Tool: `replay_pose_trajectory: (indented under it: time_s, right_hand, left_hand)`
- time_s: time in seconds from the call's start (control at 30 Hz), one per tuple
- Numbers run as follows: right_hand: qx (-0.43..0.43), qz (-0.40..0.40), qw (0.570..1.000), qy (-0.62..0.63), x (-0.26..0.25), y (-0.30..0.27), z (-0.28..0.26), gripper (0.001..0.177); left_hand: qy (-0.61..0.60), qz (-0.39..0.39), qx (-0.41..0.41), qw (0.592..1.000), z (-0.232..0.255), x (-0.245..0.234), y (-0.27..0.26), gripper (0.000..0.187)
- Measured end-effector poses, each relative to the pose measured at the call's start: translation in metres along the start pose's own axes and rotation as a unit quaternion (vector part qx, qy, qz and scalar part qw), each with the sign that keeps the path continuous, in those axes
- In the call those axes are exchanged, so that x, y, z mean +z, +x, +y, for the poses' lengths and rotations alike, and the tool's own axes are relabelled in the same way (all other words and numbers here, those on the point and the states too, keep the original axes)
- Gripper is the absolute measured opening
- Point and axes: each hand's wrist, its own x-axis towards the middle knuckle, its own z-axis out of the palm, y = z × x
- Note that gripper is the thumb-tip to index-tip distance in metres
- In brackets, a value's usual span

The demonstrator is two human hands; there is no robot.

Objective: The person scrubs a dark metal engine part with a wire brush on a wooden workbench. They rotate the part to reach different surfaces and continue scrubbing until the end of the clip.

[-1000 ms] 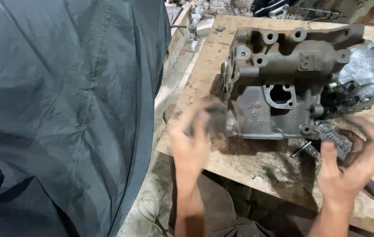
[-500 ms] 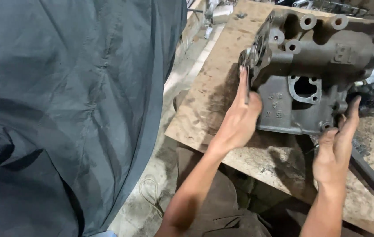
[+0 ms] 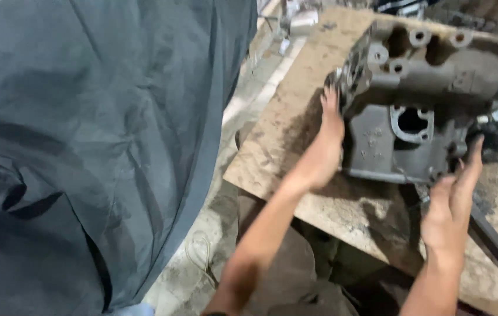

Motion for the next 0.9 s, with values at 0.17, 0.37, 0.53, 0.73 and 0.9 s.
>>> replay_pose_trajectory:
  time_s: [0.17, 0.37, 0.53, 0.73, 0.9]
  right_hand:
    - [-0.041, -0.002, 0.998, 0.046, -0.002, 0.007, -0.011, 0.071]
    - [0.064, -0.027, 0.995, 0.072, -0.004, 0.013, -0.024, 0.078]
    - [0.038, -0.027, 0.997, 0.054, -0.006, 0.007, -0.023, 0.073]
    - [0.068, -0.031, 0.996, 0.048, -0.009, 0.009, -0.010, 0.065]
    - [0.079, -0.027, 0.996, 0.027, -0.003, 0.006, -0.028, 0.069]
  left_hand:
    - [-0.120, 0.016, -0.021, 0.992, -0.032, -0.013, 0.047, 0.116]
    - [0.031, 0.027, 0.031, 0.999, -0.033, 0.006, -0.011, 0.103]
    - [0.130, 0.036, 0.325, 0.936, -0.235, -0.023, 0.090, 0.095]
    - [-0.063, 0.069, 0.042, 0.995, -0.082, 0.010, -0.004, 0.086]
    - [-0.116, 0.073, -0.029, 0.990, -0.035, 0.009, -0.001, 0.113]
